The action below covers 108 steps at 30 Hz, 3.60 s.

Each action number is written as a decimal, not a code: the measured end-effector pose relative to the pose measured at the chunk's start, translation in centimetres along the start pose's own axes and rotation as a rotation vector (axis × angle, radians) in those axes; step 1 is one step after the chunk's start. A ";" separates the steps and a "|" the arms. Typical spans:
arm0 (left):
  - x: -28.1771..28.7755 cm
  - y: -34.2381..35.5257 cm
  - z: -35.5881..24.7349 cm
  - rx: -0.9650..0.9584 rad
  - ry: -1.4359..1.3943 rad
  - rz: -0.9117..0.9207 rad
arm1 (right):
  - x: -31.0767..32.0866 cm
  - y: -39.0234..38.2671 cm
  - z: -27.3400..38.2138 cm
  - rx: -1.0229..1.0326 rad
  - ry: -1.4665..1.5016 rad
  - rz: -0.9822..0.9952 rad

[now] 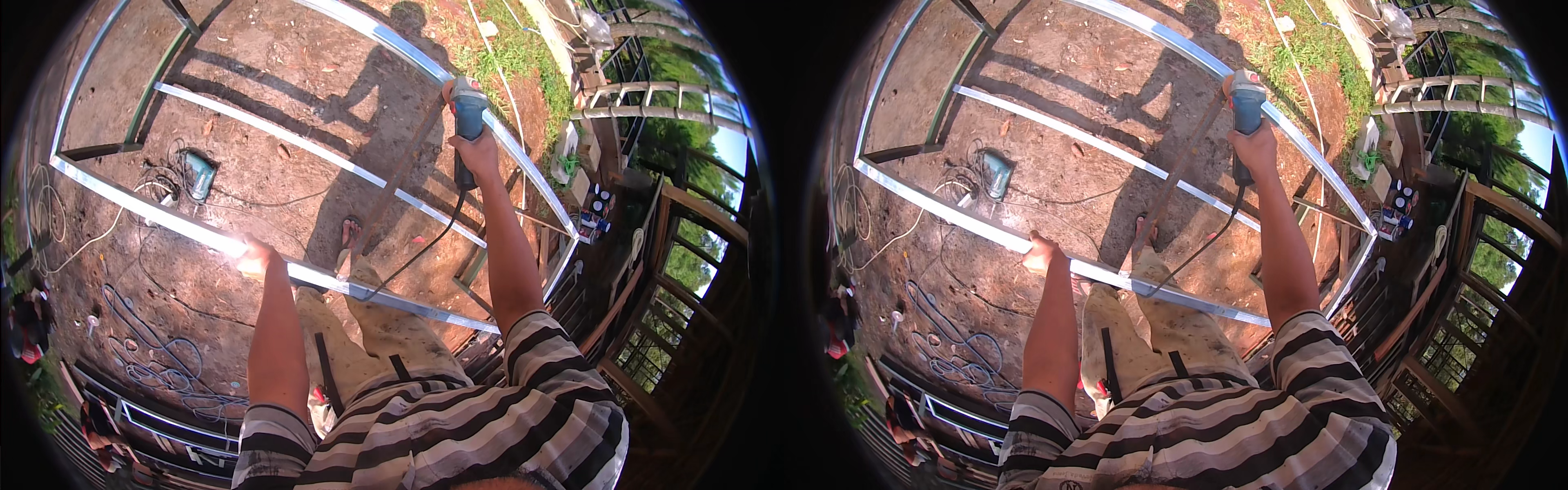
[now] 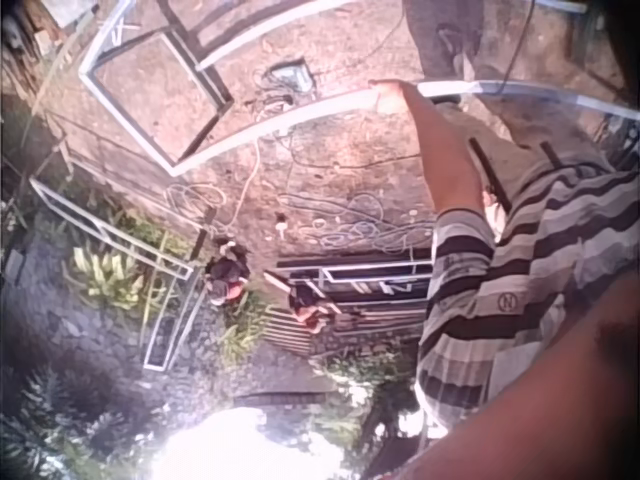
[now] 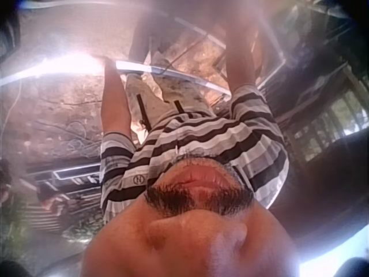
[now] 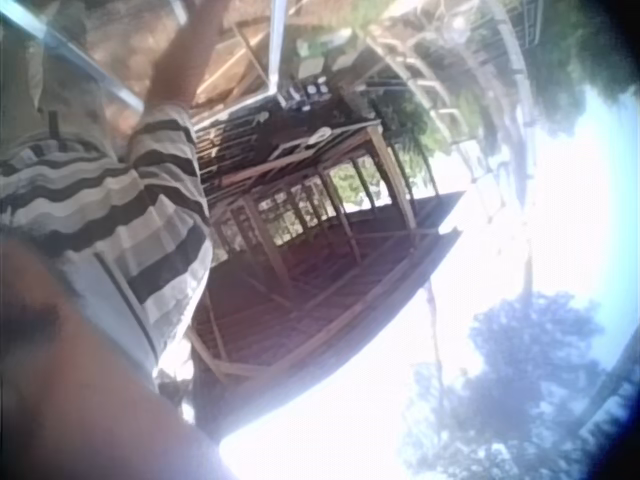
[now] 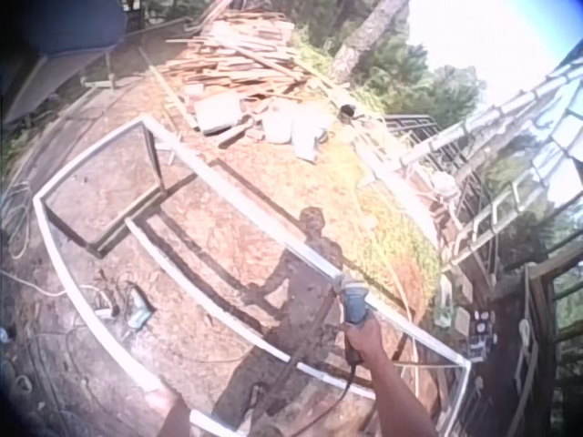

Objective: The person uses an angle grinder to smooth the edges of a metal frame structure. They move around the frame, grinding different sections while holding the tool with both hands.

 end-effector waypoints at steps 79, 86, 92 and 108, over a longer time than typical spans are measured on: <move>0.2 -0.5 -0.5 -0.070 -0.037 -0.034 | 4.5 4.8 -1.3 0.391 -0.403 0.016; -0.1 -0.1 -0.3 -0.034 -0.065 0.004 | 3.9 5.1 -0.9 0.398 -0.363 0.034; 0.8 -1.1 -1.4 -0.020 -0.042 0.010 | 4.1 5.0 -1.2 0.409 -0.388 0.032; 0.2 -0.3 0.0 -0.068 -0.081 -0.024 | 3.2 5.0 0.1 0.373 -0.371 0.025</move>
Point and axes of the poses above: each hand's wrist, its own y-axis towards the middle knuckle, its own x-axis out of the back of the hand, z = x × y, the point moved 1 cm from there along y, towards the middle knuckle, and after that the axes turned 12 degrees about -z, right-handed, at the moved point
